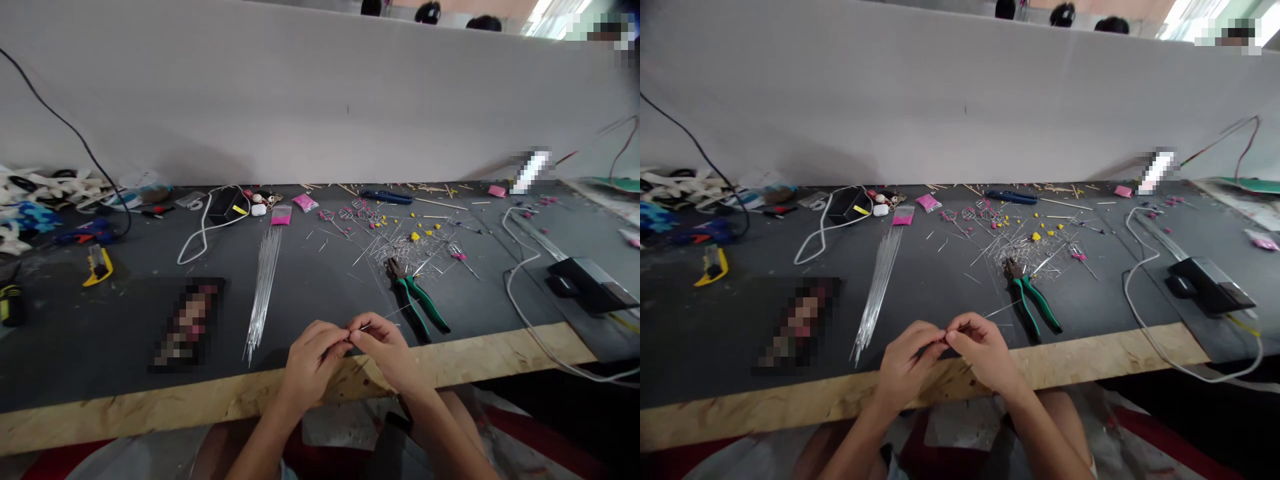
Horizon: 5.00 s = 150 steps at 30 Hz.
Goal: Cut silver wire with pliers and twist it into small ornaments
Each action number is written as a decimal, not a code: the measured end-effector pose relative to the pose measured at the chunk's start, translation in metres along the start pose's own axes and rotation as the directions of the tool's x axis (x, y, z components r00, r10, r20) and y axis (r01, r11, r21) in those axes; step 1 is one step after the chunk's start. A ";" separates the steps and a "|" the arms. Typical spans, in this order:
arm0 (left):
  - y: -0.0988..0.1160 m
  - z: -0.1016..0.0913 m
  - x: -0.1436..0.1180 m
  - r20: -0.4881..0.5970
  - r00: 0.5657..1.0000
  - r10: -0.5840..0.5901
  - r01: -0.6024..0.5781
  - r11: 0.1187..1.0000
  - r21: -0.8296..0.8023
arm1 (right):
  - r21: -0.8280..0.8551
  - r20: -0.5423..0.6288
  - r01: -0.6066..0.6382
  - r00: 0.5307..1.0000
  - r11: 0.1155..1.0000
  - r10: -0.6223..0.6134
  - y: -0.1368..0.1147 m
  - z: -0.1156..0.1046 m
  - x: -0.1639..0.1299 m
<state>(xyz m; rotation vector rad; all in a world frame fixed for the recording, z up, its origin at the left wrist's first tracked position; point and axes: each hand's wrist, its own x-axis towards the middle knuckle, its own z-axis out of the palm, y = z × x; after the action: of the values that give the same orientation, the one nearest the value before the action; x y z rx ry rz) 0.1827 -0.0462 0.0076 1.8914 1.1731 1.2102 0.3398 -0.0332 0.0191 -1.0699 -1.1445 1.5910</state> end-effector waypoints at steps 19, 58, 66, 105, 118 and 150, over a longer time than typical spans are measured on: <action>-0.002 -0.002 0.004 0.022 0.998 -0.066 0.064 0.992 0.109 | -0.117 0.069 -0.109 0.991 0.987 0.117 -0.003 -0.007 0.005; -0.006 -0.033 -0.029 0.442 0.896 0.043 -0.179 0.946 0.270 | -0.243 0.396 -0.495 0.735 0.834 0.551 -0.002 -0.002 -0.021; -0.008 -0.036 -0.040 0.512 0.849 -0.134 0.103 0.991 0.089 | -0.349 0.461 -0.450 0.681 0.822 0.569 0.006 0.003 -0.020; 0.007 -0.012 0.015 0.286 0.941 -0.178 0.182 0.983 0.011 | -0.688 0.276 0.166 0.960 0.706 0.044 -0.019 -0.018 -0.006; 0.001 -0.009 0.013 0.218 0.949 -0.229 0.240 0.970 -0.027 | -0.637 0.241 0.207 0.969 0.743 -0.064 -0.015 -0.005 -0.008; 0.002 -0.008 0.006 0.149 0.985 0.090 -0.119 0.974 0.196 | -0.251 0.224 -0.183 0.944 0.951 0.241 -0.010 -0.018 0.003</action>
<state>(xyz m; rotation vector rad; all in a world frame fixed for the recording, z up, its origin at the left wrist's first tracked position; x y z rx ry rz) 0.1768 -0.0417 0.0144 2.1771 1.1715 1.0238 0.3582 -0.0250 0.0246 -1.1966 -1.4494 1.8394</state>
